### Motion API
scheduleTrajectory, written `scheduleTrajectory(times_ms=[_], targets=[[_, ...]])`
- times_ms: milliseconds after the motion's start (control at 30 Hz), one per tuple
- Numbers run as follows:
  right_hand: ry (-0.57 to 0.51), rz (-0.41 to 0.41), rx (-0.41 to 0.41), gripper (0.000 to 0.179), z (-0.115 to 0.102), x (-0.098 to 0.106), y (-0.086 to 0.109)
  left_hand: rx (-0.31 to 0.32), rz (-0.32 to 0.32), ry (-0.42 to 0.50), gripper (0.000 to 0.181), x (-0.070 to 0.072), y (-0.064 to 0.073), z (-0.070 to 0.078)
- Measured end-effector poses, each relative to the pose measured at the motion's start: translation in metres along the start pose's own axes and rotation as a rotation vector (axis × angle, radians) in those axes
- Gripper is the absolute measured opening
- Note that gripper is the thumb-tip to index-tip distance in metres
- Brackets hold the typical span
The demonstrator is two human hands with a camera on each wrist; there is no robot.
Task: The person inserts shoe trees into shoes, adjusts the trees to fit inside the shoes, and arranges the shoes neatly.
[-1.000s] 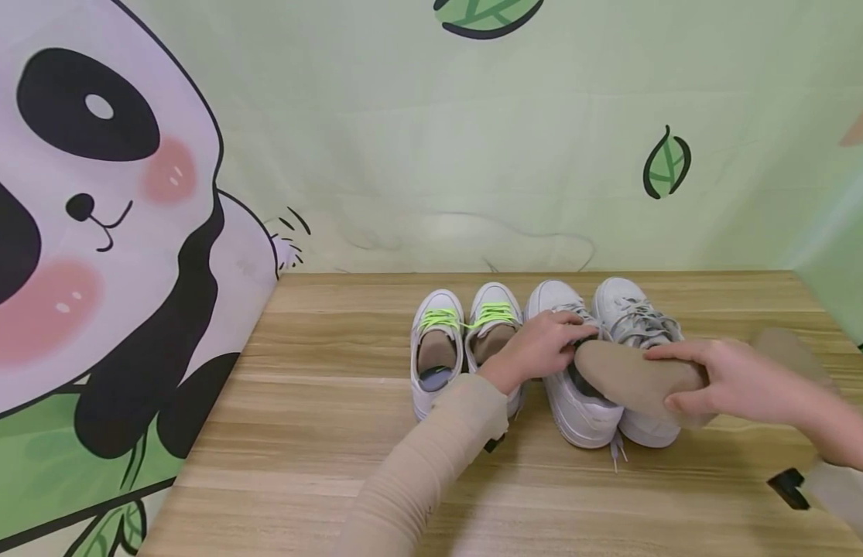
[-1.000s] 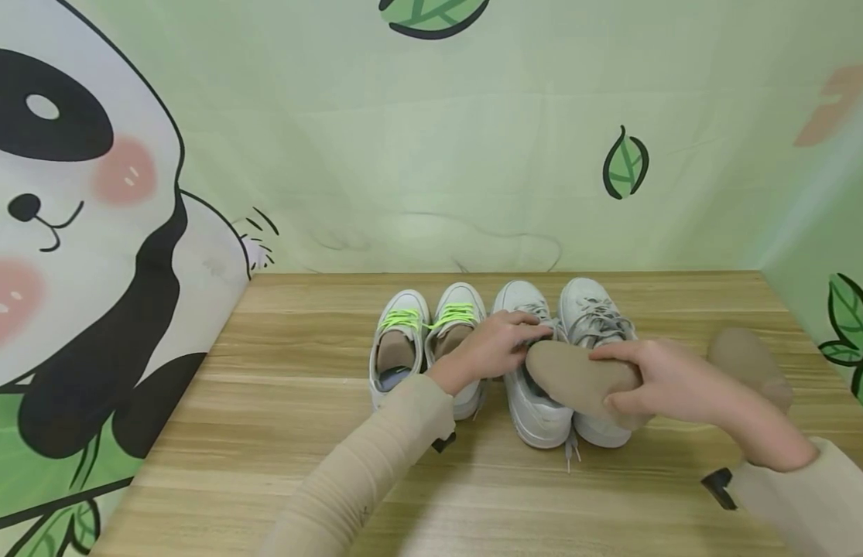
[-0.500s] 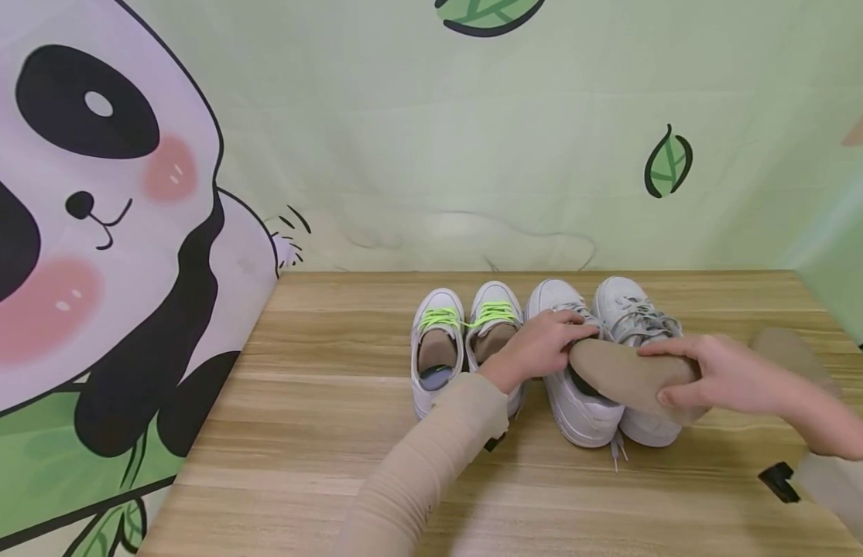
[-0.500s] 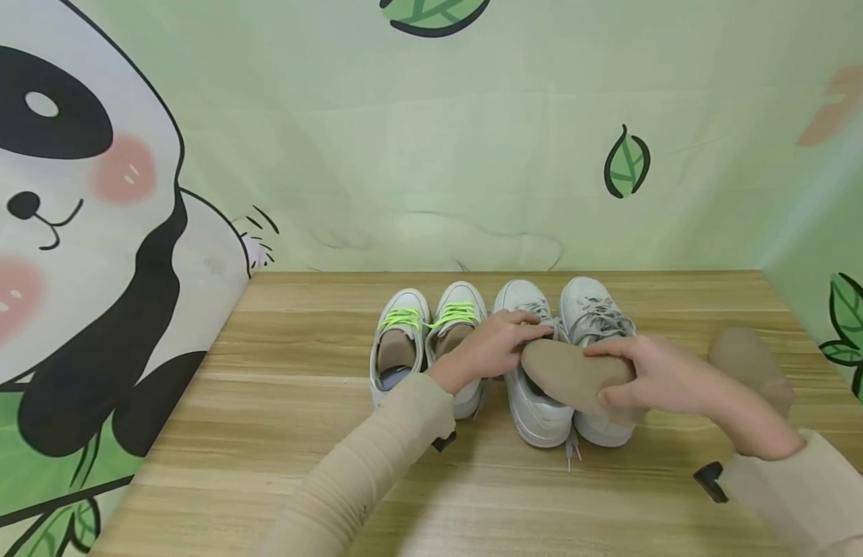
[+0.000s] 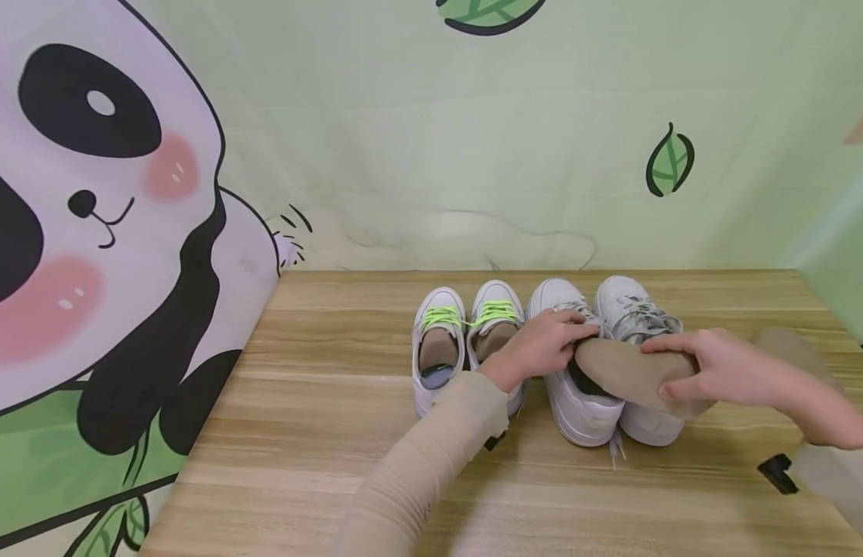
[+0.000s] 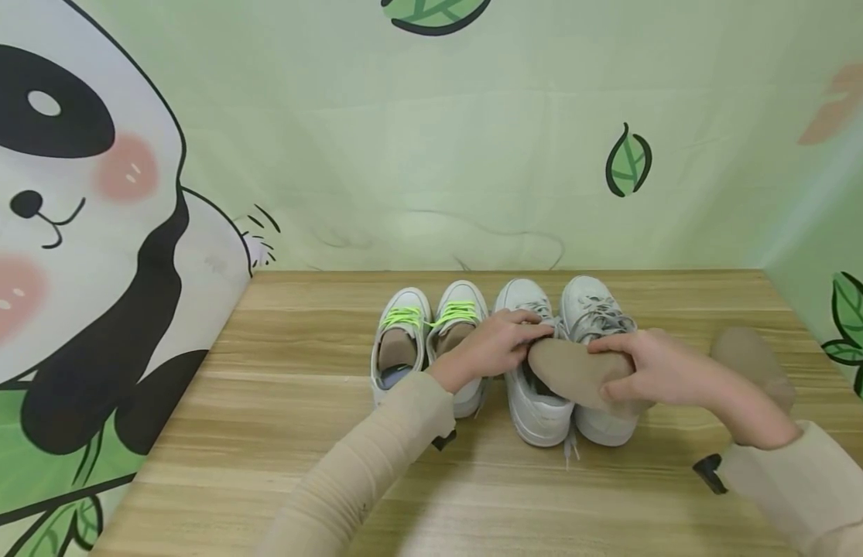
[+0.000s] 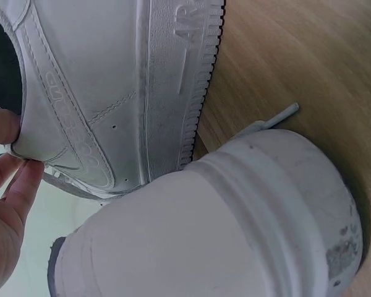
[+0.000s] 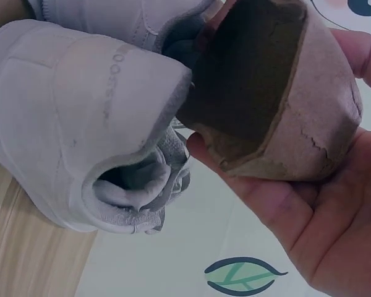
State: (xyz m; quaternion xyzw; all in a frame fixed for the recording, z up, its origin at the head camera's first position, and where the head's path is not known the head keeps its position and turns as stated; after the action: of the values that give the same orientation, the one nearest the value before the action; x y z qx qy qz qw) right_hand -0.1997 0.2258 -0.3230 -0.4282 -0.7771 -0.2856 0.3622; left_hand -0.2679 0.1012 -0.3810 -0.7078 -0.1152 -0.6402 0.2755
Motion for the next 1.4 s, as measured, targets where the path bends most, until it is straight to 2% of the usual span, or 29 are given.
scheduleTrajectory(times_ms=[233,333,500,800,1067,1400], targets=[[0.079,-0.013,0.014,0.052,-0.003,-0.002,-0.003,0.006,-0.017,0.0,0.039,0.0,0.0,0.0],[0.071,-0.05,-0.023,0.054,-0.007,-0.004,-0.005,0.008,-0.018,-0.004,0.04,0.001,-0.001,0.0],[0.116,-0.067,-0.033,0.053,-0.014,-0.004,-0.009,0.006,-0.006,-0.017,0.04,0.002,-0.001,0.0],[0.126,-0.105,0.028,0.05,-0.02,-0.012,-0.017,0.002,0.008,-0.038,0.038,0.003,0.0,0.001],[0.128,-0.096,-0.01,0.05,-0.02,-0.014,-0.022,0.009,0.007,-0.045,0.039,0.003,-0.001,0.001],[0.185,-0.057,-0.014,0.048,-0.028,-0.014,-0.025,0.01,0.022,-0.038,0.038,0.002,-0.001,0.001]])
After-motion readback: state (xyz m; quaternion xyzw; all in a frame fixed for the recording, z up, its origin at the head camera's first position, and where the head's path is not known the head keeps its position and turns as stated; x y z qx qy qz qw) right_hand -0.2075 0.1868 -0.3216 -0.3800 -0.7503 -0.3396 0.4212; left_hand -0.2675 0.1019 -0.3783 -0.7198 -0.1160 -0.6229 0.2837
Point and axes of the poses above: each hand's wrist, its own y-axis away from the middle knuckle, its own x-axis out of the back of the hand, z = x × y, the point moved 7 cm from there along -y, towards the middle knuckle, and after that the axes turned 7 degrees about -y, right-handed, at the moved point
